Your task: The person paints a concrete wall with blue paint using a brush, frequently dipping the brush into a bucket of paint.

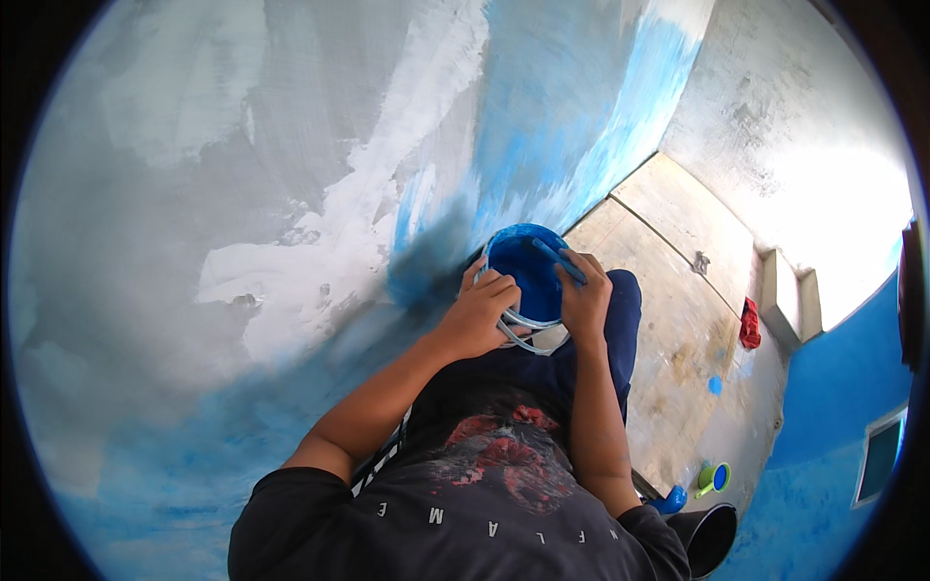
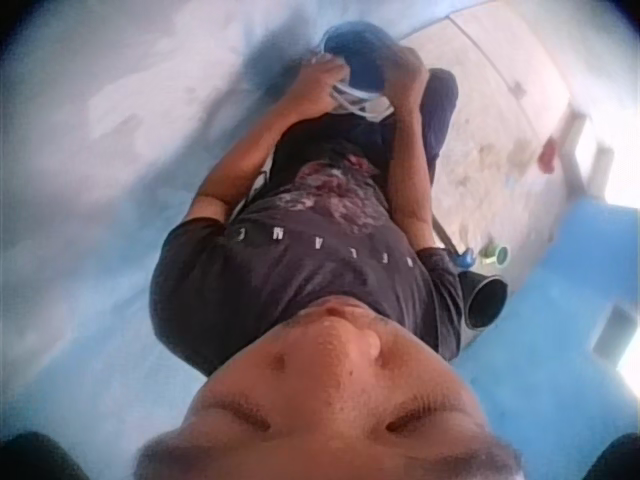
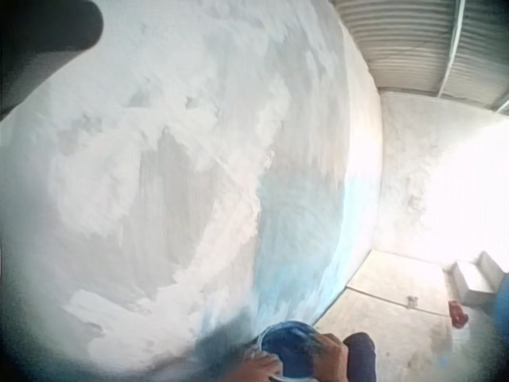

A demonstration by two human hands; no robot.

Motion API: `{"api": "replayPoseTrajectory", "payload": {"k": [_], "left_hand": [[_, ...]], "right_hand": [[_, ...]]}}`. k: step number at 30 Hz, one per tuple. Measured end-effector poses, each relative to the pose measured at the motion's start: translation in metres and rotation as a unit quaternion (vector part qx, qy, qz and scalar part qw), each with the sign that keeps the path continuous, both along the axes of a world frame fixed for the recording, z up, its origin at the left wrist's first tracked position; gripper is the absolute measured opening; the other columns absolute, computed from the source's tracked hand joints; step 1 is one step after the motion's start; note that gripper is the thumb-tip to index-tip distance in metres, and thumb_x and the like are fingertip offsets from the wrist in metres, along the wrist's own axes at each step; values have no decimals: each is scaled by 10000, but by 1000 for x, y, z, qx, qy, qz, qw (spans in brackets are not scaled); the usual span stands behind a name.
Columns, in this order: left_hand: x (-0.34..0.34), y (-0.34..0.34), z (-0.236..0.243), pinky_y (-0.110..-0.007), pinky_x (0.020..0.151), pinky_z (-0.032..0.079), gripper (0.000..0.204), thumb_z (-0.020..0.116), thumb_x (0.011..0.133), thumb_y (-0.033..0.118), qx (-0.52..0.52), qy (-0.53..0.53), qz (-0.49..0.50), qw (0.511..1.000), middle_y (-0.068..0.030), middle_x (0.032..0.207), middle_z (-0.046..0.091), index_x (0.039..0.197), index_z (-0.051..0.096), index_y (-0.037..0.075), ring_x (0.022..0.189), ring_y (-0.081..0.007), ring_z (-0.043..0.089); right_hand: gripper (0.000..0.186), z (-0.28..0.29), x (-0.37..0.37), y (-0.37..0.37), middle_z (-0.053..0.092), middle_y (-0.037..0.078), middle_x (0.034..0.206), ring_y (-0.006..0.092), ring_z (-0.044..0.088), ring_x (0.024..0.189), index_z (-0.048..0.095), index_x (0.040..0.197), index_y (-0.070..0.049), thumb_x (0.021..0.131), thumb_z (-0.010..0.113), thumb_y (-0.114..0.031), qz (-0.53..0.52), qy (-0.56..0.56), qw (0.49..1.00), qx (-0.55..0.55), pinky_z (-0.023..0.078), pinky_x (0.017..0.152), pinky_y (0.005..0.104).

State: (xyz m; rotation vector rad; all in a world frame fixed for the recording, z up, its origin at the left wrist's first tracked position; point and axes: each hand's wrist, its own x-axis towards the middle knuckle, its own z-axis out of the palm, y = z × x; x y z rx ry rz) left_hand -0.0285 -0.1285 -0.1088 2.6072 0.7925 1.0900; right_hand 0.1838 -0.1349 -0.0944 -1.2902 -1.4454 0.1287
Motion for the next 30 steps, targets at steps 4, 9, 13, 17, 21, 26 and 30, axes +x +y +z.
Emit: {"api": "replayPoseTrajectory", "payload": {"k": [4,9,13,17,21,26,30], "left_hand": [[-3,3,12,-564,1215,297,330,862,783,229,-28,-34,-38,998,-43,959,584,950,607,102,1083,-268,597],[-10,3,32,-509,1054,452,215,796,852,139,-51,-23,-82,995,-78,969,655,995,644,88,1037,-309,641],[-8,-1,76,-442,791,504,192,794,868,121,-111,70,-109,985,-124,873,661,956,643,44,812,-305,654],[11,-1,123,-394,602,473,224,808,860,147,-83,6,-56,995,-173,725,616,933,643,13,621,-312,592],[17,4,136,-384,541,443,238,817,861,133,15,-52,-11,998,-147,621,562,891,615,12,535,-293,557],[-1,2,163,-328,474,453,240,837,842,127,201,-6,66,977,-82,573,578,890,609,69,481,-218,603],[-23,-10,182,-305,451,445,263,850,825,111,258,6,130,957,-55,548,578,949,620,85,451,-197,600]], "right_hand": [[209,-4,15,4,747,166,1007,265,744,916,744,1092,28,885,756,3,-1,31,999,-11,562,825,337],[195,-15,40,9,761,126,943,169,731,824,721,1088,77,943,746,-52,29,232,972,-11,563,778,282],[201,-10,53,11,746,158,1010,216,734,846,704,1107,84,968,721,-60,102,430,896,45,600,804,313],[170,-18,77,10,736,164,1056,230,730,919,691,1115,47,998,674,-75,203,598,771,83,596,817,308],[168,-29,105,10,746,144,1085,218,727,931,693,1126,21,1016,664,-102,278,633,711,127,601,844,281],[170,-26,116,6,738,155,1136,260,731,1012,682,1130,47,1050,618,-89,291,658,678,152,620,946,345],[163,-7,98,0,722,145,1160,264,700,1063,681,1130,31,1038,645,-98,284,666,673,149,582,975,338]]}}
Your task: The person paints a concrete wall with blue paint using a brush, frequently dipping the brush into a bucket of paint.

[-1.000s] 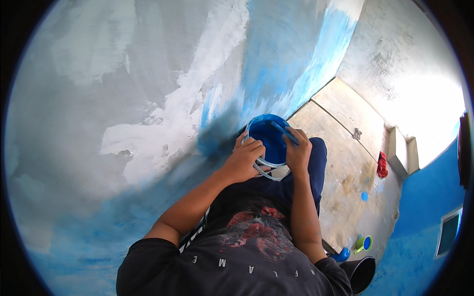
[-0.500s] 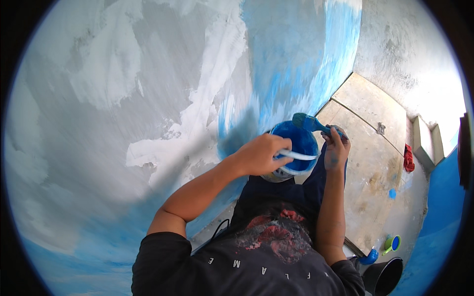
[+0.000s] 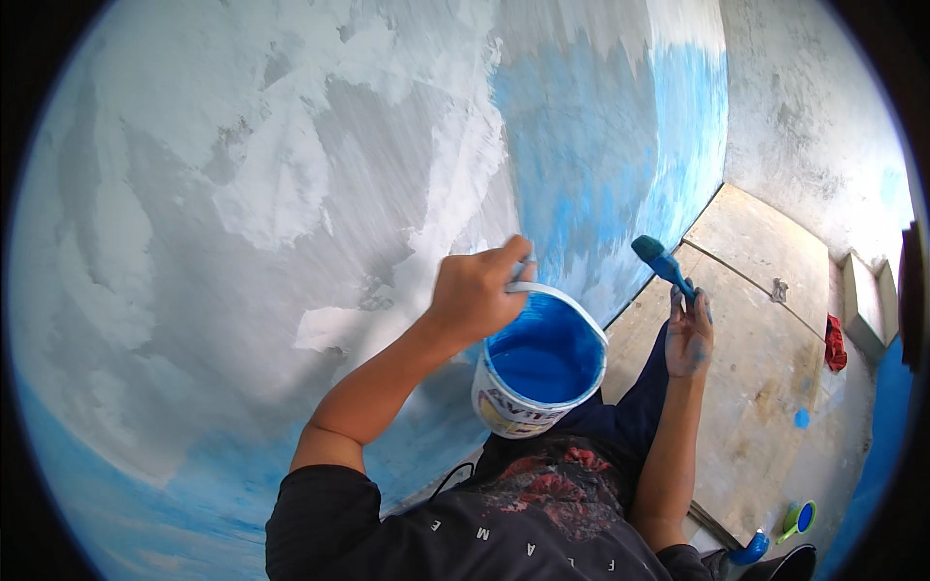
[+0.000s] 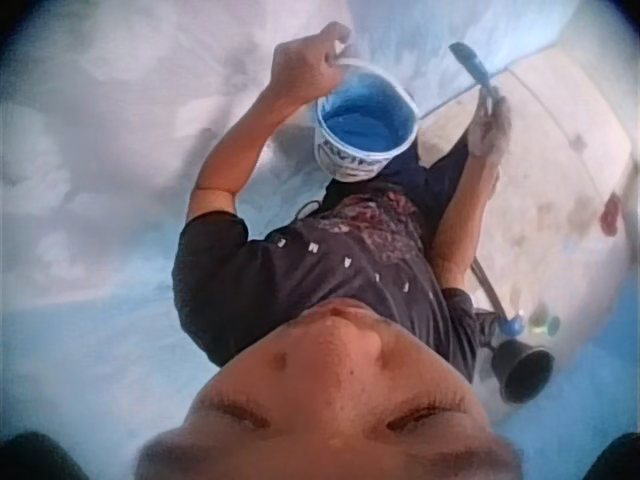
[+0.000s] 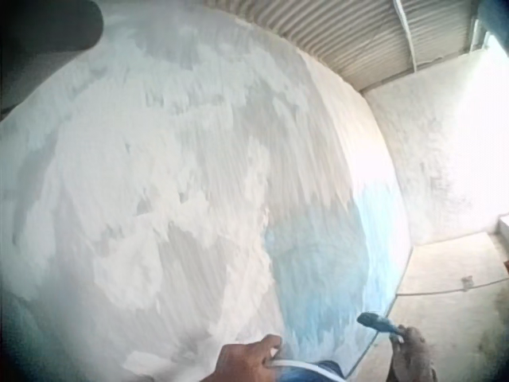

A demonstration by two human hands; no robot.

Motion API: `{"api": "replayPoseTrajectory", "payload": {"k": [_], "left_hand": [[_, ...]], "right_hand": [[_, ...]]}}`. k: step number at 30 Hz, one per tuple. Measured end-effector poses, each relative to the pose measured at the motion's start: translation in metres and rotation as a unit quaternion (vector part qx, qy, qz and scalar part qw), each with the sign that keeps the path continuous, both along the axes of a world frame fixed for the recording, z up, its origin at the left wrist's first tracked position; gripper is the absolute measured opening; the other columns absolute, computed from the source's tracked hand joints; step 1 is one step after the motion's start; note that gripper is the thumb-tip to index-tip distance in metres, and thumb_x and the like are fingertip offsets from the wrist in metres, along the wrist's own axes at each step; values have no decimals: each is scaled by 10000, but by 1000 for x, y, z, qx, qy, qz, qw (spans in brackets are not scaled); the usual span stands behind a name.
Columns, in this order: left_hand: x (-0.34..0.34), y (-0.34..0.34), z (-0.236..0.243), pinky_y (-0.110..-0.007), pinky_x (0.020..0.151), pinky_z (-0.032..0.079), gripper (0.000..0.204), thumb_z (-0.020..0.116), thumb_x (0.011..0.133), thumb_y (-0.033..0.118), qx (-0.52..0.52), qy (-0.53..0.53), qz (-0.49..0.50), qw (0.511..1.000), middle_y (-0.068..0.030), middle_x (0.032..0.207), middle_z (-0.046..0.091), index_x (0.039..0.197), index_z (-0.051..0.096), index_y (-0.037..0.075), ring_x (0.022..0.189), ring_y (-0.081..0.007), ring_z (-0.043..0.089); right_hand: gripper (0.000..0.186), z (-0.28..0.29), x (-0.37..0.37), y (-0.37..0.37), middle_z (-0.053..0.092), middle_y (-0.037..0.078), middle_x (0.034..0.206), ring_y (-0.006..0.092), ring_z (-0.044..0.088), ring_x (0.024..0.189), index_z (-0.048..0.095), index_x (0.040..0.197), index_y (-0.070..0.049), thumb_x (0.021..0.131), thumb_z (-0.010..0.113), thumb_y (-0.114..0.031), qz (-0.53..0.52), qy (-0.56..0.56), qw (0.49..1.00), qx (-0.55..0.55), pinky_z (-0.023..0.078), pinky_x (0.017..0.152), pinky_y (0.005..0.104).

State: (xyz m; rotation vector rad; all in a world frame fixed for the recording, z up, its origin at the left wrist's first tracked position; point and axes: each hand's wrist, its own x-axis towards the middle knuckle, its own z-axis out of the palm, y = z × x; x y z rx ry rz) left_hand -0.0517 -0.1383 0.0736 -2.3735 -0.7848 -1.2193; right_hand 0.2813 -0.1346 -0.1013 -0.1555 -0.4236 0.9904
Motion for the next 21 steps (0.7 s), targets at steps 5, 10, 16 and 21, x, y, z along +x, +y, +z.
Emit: {"api": "replayPoseTrajectory", "payload": {"k": [5,10,16,21], "left_hand": [[-43,-22,5,-271,444,423,305,869,785,23,7,-88,62,994,-60,552,597,970,631,69,445,-163,600],[-70,-35,6,-242,459,416,338,908,736,2,19,-133,99,986,-62,570,617,970,667,44,463,-132,604],[-96,-50,3,-250,454,454,295,891,747,0,16,-169,149,974,-75,576,632,956,687,38,476,-172,654],[-113,-45,-8,-253,447,431,290,885,748,-12,-4,-179,156,971,-71,576,627,950,686,45,462,-171,638]], "right_hand": [[150,19,-59,22,691,90,1040,202,663,993,667,1110,-7,991,710,-89,45,-61,996,-48,543,895,311],[260,72,-124,62,704,123,1061,197,692,937,652,1183,44,954,729,-53,81,-77,992,-59,587,873,315],[308,138,-179,96,711,198,1129,284,724,1065,641,1200,131,948,723,-26,73,-58,995,39,595,1000,372],[222,92,-210,98,716,223,1085,316,746,987,677,1097,153,944,708,-5,40,-141,988,-50,610,989,372]]}}
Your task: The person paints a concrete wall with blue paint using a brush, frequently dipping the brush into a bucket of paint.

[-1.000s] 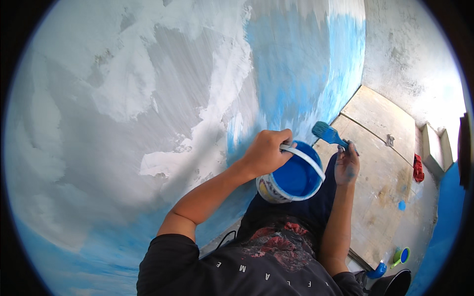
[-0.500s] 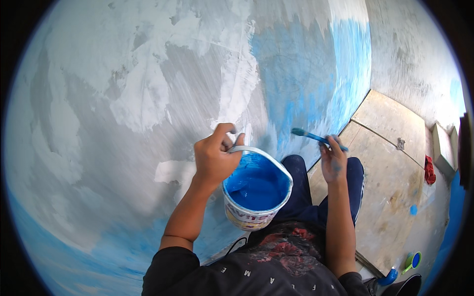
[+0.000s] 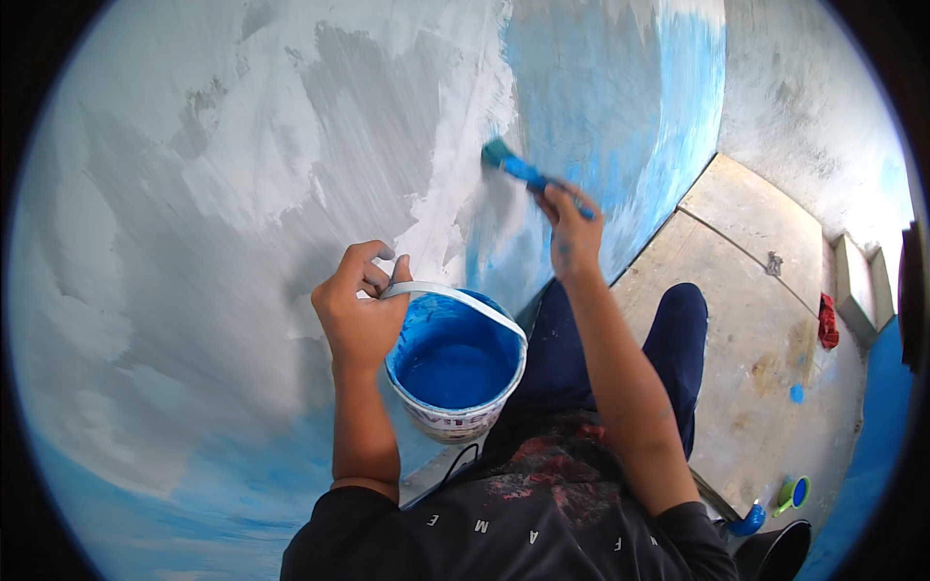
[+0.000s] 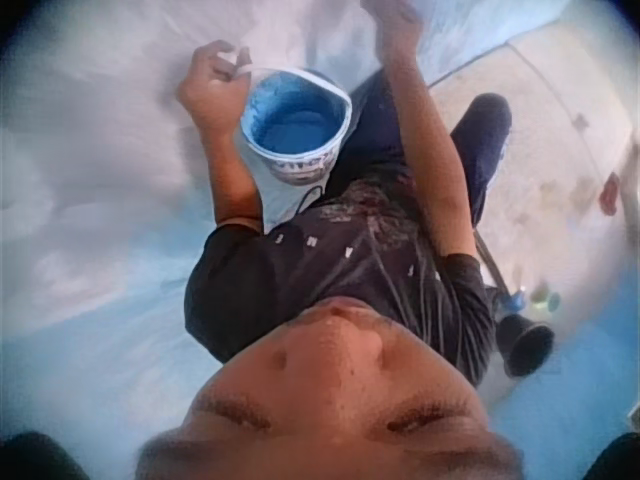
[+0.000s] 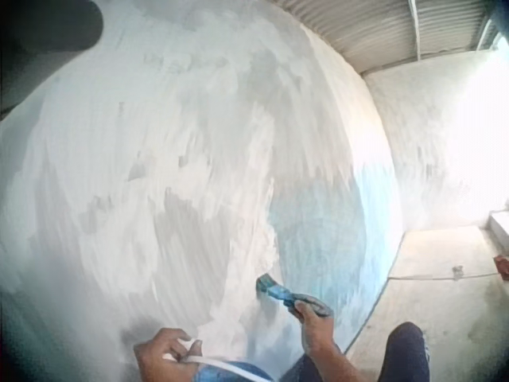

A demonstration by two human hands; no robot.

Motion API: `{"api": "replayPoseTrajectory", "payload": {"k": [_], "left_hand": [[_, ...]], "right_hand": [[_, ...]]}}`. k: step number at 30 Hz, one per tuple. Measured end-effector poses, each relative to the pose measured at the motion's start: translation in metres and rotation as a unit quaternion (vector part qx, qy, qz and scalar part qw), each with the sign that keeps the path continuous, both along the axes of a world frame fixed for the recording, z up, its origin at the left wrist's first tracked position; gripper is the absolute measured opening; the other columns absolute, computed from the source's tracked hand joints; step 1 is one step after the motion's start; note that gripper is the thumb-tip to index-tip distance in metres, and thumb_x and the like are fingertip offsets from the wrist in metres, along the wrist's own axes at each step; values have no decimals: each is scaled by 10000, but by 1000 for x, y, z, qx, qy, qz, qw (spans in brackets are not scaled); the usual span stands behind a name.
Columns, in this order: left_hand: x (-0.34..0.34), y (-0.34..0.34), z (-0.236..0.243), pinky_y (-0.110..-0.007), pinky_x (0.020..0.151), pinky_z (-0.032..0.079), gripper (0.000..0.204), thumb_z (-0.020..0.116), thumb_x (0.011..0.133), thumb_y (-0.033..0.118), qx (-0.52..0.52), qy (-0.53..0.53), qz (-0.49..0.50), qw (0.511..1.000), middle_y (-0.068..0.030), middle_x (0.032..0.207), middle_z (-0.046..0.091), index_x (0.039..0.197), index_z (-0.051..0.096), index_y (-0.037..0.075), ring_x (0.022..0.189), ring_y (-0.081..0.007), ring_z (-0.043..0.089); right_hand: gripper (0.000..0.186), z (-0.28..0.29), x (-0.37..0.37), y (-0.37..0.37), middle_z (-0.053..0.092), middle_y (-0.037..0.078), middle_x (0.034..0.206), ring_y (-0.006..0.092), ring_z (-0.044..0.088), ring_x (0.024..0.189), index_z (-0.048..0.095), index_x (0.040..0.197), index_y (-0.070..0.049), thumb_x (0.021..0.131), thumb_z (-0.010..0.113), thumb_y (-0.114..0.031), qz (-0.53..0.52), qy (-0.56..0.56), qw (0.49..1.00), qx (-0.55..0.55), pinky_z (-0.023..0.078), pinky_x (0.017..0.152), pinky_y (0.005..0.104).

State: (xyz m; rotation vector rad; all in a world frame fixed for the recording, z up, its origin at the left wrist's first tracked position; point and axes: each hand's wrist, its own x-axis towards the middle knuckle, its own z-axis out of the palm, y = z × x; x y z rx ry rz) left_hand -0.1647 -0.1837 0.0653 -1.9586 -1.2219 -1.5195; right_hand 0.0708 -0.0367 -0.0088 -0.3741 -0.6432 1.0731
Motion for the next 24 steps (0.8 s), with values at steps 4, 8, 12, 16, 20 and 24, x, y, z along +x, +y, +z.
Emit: {"api": "replayPoseTrajectory", "payload": {"k": [4,8,12,16,20,24], "left_hand": [[-6,-3,-4,-266,470,393,267,883,763,-8,-28,-30,-3,999,-52,573,602,948,697,42,472,-122,558],[-12,-2,-9,-268,474,399,259,875,763,-13,-33,-48,3,998,-57,578,605,957,711,36,490,-137,551],[-31,9,-17,-330,651,480,252,872,750,-6,40,39,78,995,-22,582,600,938,715,50,535,-146,522],[-21,20,-18,-397,943,355,242,858,707,-2,49,39,89,994,31,547,546,830,686,117,557,-148,496],[-24,32,-27,-376,884,317,245,875,702,29,79,73,122,987,52,567,543,793,681,147,599,-140,502],[-26,38,-27,-401,869,300,247,882,682,64,108,113,139,978,70,561,532,785,682,168,629,-122,516]], "right_hand": [[144,-56,12,-7,709,200,968,294,750,876,684,968,141,917,675,7,-14,-31,994,-102,649,864,369],[158,-40,39,8,680,171,887,253,701,724,672,884,113,862,675,-44,-69,-170,962,-201,637,716,369],[106,59,36,16,689,143,913,249,708,806,714,866,81,878,671,-15,-80,-92,991,-51,633,837,358],[89,107,39,14,709,153,963,273,735,919,711,933,100,919,696,14,-62,4,992,110,620,926,352],[153,23,20,30,748,177,1039,267,751,940,737,1047,96,934,711,-3,-66,-48,994,66,618,935,369],[116,-92,24,30,705,157,922,294,739,840,687,958,98,912,684,-8,-53,26,992,-108,654,832,414]]}}
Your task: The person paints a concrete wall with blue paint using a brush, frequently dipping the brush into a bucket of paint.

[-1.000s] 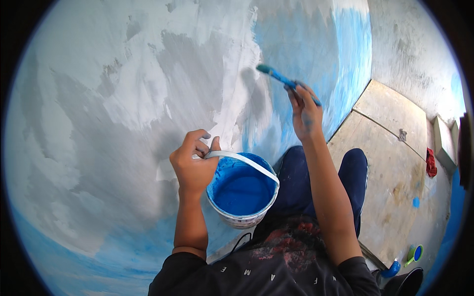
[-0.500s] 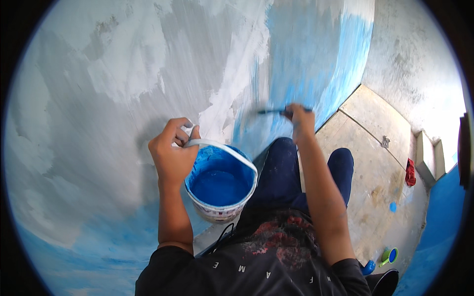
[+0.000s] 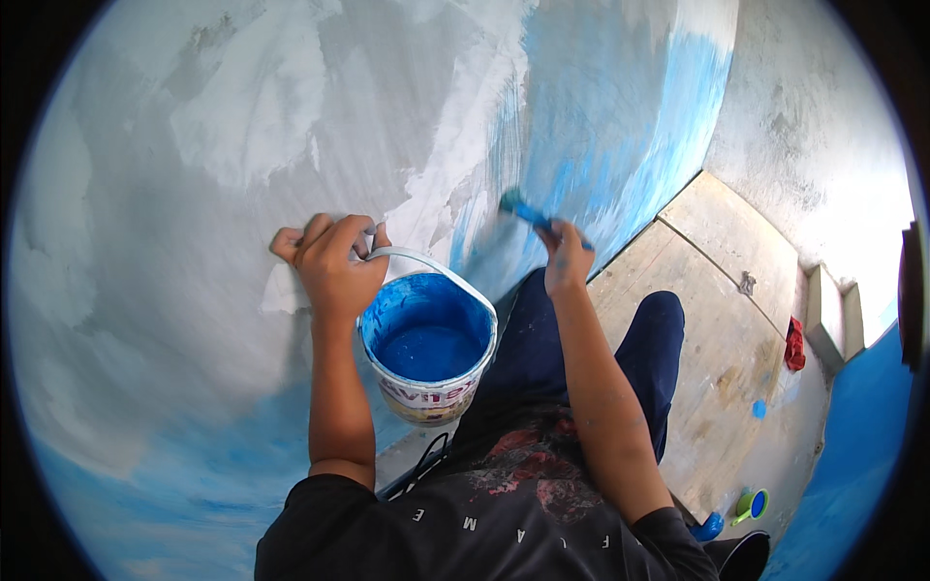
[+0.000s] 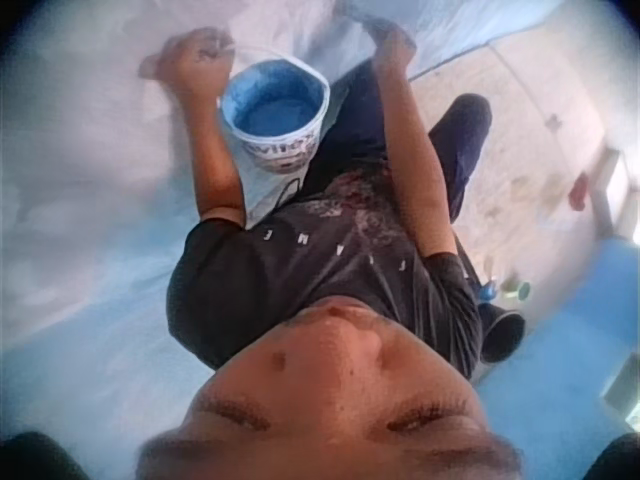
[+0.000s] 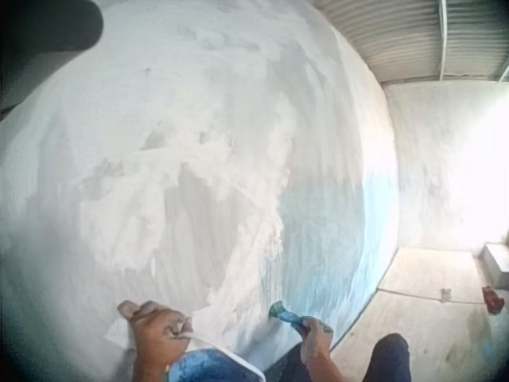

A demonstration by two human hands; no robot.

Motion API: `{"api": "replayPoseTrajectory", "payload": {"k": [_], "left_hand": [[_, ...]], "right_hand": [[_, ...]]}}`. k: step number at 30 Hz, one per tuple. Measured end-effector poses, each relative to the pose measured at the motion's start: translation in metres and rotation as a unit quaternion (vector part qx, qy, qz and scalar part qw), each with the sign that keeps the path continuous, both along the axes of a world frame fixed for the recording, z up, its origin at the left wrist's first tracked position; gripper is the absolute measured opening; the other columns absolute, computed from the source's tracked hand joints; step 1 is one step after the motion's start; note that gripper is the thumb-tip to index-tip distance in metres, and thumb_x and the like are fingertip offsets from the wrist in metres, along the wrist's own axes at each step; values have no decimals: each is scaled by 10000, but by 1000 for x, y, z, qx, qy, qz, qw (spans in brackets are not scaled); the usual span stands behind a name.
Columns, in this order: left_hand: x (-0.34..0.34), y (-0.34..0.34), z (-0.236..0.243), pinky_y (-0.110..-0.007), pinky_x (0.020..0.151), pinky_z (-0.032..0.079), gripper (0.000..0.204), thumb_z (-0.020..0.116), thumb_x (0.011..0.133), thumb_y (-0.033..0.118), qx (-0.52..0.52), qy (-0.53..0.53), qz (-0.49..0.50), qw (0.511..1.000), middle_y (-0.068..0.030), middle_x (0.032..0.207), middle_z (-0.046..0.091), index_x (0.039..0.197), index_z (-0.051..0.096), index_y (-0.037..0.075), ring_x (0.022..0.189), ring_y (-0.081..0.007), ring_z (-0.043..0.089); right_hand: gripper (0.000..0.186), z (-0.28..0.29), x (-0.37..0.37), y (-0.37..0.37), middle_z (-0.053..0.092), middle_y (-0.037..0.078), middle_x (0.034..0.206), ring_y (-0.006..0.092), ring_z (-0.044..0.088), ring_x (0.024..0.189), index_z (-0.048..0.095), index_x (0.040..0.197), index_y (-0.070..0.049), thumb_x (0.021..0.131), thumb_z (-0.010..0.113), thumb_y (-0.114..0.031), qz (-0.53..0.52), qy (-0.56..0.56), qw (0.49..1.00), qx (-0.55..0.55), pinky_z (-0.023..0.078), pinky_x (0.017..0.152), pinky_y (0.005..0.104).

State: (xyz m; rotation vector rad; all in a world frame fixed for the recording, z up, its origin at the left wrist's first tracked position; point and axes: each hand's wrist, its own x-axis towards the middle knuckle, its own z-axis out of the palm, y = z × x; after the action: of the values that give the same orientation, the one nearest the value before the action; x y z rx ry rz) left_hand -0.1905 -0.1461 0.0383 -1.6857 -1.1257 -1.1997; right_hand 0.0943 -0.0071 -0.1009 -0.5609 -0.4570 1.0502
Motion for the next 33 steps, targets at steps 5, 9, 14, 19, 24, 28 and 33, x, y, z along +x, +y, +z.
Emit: {"api": "replayPoseTrajectory", "payload": {"k": [5,9,14,19,24,28,33], "left_hand": [[-1,8,-4,-433,859,277,236,885,693,161,18,53,31,998,91,570,515,751,660,199,668,-113,521],[-3,13,-11,-434,852,272,220,871,713,202,4,74,61,995,98,587,533,720,652,222,692,-108,524],[-15,19,-17,-425,862,269,192,855,734,213,36,112,100,988,103,625,606,696,668,238,726,-98,532],[-10,24,-16,-425,861,268,183,844,752,228,57,119,92,987,104,609,591,699,670,242,727,-90,518],[-12,27,-18,-426,858,271,193,842,764,241,51,128,99,985,102,606,586,694,663,243,723,-87,514],[-14,25,-14,-427,860,272,199,843,764,239,47,139,108,983,96,607,585,697,655,236,709,-95,514],[-16,23,-19,-422,868,271,211,851,743,231,49,146,104,983,97,613,593,703,644,234,701,-105,518]], "right_hand": [[219,6,19,-2,672,189,943,298,722,808,621,1009,136,851,657,-11,28,-132,967,-214,668,656,383],[207,115,10,8,689,208,999,308,720,823,635,996,150,858,651,-3,-31,-195,979,-54,671,762,409],[166,177,4,6,702,191,1008,318,744,812,677,987,135,918,671,-15,-42,-83,976,198,663,834,393],[203,71,-7,2,719,156,932,283,755,859,707,950,119,909,714,-80,-51,-34,994,92,609,838,341],[191,-46,8,-10,723,200,973,316,754,802,709,961,122,892,662,-50,-17,-29,990,-140,630,829,359],[260,-17,13,7,742,234,890,300,756,758,711,955,129,840,644,-95,-15,-210,940,-270,610,758,366],[270,138,1,2,756,170,851,255,769,865,690,1001,100,881,661,-140,-47,-307,943,-119,572,822,383]]}}
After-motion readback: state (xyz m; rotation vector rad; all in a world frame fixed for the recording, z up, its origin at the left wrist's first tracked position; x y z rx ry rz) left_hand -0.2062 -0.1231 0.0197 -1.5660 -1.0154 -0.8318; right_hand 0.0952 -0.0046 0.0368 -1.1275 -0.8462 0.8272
